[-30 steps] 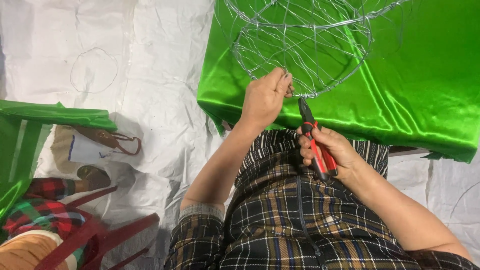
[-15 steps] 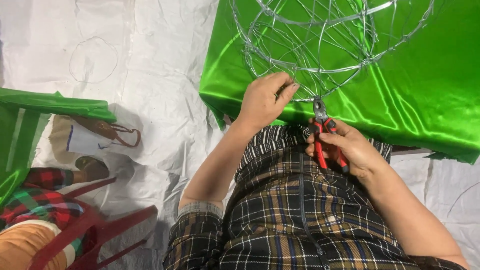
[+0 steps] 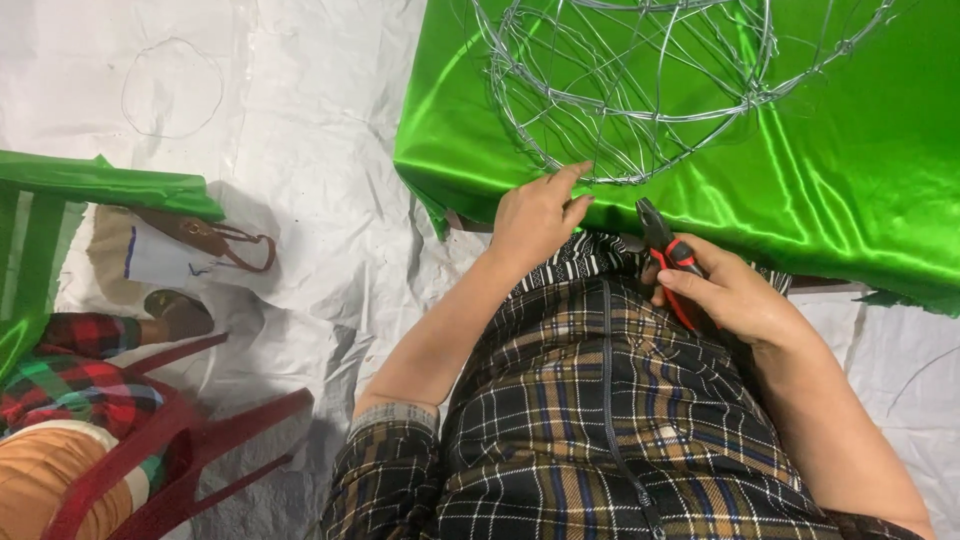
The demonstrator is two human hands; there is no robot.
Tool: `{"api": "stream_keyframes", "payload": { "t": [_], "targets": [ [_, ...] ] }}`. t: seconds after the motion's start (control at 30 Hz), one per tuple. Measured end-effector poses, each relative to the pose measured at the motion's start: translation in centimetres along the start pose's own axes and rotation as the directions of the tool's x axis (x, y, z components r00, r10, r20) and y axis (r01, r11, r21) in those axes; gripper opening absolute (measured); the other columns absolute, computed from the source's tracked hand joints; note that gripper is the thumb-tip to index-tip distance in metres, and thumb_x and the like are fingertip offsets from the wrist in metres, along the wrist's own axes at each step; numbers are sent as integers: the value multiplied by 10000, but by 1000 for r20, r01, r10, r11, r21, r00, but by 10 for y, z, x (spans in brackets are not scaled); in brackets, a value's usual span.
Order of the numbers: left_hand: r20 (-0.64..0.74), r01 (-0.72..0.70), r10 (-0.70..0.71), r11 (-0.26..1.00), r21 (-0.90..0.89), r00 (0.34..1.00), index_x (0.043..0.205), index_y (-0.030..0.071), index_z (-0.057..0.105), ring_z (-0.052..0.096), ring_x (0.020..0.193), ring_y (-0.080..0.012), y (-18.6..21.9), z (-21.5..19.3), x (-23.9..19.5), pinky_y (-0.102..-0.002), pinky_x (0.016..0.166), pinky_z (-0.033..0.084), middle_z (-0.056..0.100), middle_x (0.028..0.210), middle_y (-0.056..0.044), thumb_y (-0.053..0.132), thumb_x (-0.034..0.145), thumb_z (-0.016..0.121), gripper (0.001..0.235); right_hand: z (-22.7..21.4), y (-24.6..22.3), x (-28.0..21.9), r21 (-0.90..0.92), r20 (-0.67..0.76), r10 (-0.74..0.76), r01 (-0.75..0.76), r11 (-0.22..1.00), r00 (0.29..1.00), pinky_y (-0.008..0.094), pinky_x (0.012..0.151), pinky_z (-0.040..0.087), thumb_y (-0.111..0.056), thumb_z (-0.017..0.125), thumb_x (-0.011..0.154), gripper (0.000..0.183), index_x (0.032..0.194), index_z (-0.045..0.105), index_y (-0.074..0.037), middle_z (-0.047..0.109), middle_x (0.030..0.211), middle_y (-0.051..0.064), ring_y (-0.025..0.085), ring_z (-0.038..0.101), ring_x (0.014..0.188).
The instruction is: Twisting and securing metal wires to create a wireframe structure using hands and pliers.
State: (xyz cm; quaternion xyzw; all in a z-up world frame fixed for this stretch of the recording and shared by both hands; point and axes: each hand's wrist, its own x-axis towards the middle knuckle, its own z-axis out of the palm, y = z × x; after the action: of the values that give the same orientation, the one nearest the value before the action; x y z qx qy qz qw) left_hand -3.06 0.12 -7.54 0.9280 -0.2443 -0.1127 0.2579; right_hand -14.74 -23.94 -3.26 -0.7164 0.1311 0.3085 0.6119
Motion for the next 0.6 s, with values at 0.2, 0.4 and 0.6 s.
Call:
{"api": "stream_keyframes", "payload": {
  "t": [0.2,0.4,0.6],
  "targets": [
    [-264,-107,105,994,4,959,1186,107,707,710,588,-197,-9,39,9,-373,426,545,745,754,-42,410,1026,530,387,-2,5,2,-182,-10,-53,50,982,999,312,856,516,-283,605,969,263,1140,665,-93,784,897,71,170,714,869],
    [-457,-204,247,969,143,854,961,140,681,601,461,-120,-13,57,15,-269,337,490,643,645,19,254,1040,603,159,-5,14,3,-109,-14,-68,66,992,998,308,826,517,-281,609,967,280,1151,654,-74,764,882,98,172,694,831],
    [-521,-278,282,956,87,806,967,84,722,719,575,-122,-18,60,16,-277,428,609,769,790,-20,217,1010,664,151,-4,10,2,-116,-17,-58,56,992,998,313,851,518,-295,607,964,296,1154,653,-72,767,883,96,178,703,841]
  ]
}}
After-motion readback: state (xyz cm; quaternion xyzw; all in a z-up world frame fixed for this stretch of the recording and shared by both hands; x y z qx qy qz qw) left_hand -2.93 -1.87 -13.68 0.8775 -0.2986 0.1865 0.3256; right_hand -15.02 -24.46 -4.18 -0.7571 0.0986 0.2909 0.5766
